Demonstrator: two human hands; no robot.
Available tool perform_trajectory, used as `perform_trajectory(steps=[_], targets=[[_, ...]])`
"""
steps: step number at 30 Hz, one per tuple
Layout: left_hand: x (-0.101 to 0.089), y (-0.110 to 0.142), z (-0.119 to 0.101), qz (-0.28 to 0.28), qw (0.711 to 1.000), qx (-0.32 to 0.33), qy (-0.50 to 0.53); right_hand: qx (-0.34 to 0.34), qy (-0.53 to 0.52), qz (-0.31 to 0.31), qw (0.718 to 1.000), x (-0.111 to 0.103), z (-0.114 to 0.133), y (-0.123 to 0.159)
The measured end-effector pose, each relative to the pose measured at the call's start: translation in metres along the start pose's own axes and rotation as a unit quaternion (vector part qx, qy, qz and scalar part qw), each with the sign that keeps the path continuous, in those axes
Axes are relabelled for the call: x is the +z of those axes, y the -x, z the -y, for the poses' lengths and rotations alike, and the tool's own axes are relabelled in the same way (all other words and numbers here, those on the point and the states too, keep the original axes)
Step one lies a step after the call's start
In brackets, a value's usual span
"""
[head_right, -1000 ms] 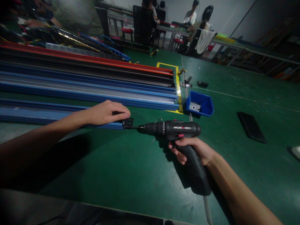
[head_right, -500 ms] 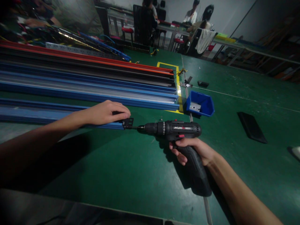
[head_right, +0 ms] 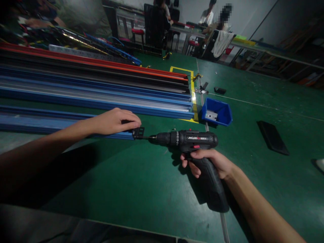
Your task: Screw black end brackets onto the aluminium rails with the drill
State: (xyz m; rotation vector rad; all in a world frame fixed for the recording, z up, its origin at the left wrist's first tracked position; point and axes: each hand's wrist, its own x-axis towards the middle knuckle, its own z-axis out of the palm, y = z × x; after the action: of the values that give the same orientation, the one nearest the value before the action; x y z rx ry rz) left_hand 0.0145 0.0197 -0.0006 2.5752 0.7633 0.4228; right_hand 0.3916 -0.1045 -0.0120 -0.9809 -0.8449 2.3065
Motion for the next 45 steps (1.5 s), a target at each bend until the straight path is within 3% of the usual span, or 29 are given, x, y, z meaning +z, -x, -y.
perform_trajectory(steps=[9,45], targets=[[0.0000,-0.0001,0.0004,-0.001,1.000,0.000,0.006,0.001,0.003,-0.014,1.000,0.0071,0.0025,0.0008],[0.0008,0.0000,0.0015,-0.004,1.000,0.006,0.005,0.008,0.005,-0.002,1.000,0.0007,0.0004,0.0013]])
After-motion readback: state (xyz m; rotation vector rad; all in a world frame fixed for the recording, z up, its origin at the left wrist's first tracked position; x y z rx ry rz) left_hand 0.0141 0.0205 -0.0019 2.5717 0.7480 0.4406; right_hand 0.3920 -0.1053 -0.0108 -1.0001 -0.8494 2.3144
